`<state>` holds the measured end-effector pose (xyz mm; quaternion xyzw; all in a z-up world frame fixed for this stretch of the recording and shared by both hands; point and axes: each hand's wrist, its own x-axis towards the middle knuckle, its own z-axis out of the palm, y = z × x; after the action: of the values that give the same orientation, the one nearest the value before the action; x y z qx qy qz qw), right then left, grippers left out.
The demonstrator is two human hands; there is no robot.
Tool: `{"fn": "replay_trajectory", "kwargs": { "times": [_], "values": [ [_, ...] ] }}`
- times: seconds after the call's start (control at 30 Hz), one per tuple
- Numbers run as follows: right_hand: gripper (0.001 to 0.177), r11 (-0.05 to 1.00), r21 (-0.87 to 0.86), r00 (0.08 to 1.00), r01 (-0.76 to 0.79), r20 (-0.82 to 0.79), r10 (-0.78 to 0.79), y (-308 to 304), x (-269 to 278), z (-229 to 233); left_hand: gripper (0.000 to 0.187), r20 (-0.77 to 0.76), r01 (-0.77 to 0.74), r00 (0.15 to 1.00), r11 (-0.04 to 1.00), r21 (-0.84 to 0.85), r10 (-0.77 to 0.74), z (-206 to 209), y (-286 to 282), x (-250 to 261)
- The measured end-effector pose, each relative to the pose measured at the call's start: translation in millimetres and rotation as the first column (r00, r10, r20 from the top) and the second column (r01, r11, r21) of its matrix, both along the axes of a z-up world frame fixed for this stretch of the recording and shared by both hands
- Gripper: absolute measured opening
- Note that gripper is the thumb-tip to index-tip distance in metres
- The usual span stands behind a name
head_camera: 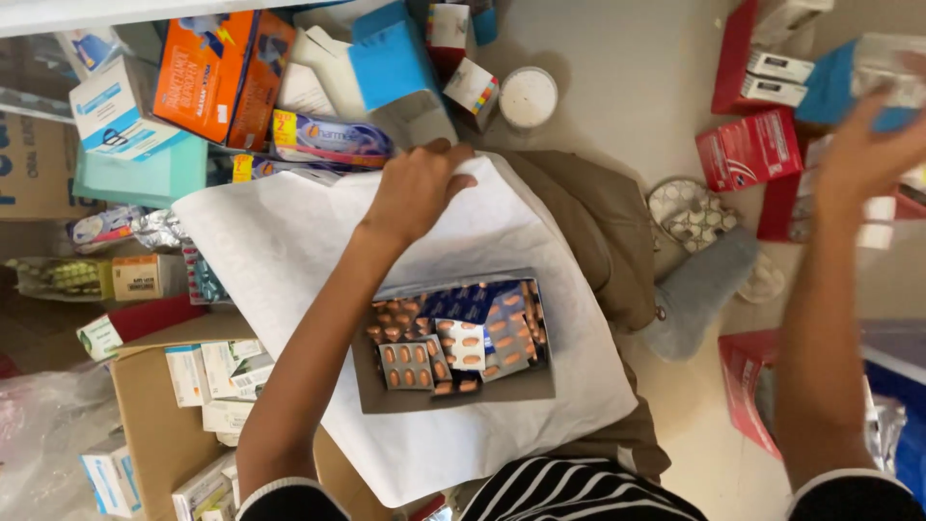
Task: Organizing and sorting various medicine boxes and blister packs into storage containers.
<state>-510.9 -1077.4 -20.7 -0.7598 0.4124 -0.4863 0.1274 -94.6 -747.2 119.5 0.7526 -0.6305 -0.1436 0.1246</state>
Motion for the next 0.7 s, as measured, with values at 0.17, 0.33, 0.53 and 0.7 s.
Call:
{"fn": "replay_trajectory", "kwargs": {
  "times": [0.17,0.33,0.53,0.7],
  "values": [
    [0.061,0.799,0.219,0.822,-0.559,0.019,0.570,82,198,63,0.021,0.078,-0.022,0.997,0.995,-0.100,0.030,1,6,-17],
    [0.097,0.393,0.207,0.425,-0.896,0.144,0.893,126,340,81,0.020,0.208,-0.009,0.978,0.996,-0.087,0.027,-4,-1,-33],
    [0.102,0.411,0.143,0.409,-0.900,-0.047,0.911,146,398,69,0.022,0.288,-0.027,0.957,0.999,-0.025,0.033,-13,-6,-33],
    [0.095,0.572,0.162,0.549,-0.804,-0.166,0.819,136,393,46,0.038,0.314,-0.046,0.948,0.998,-0.032,0.054,-18,-6,-35]
  ]
}}
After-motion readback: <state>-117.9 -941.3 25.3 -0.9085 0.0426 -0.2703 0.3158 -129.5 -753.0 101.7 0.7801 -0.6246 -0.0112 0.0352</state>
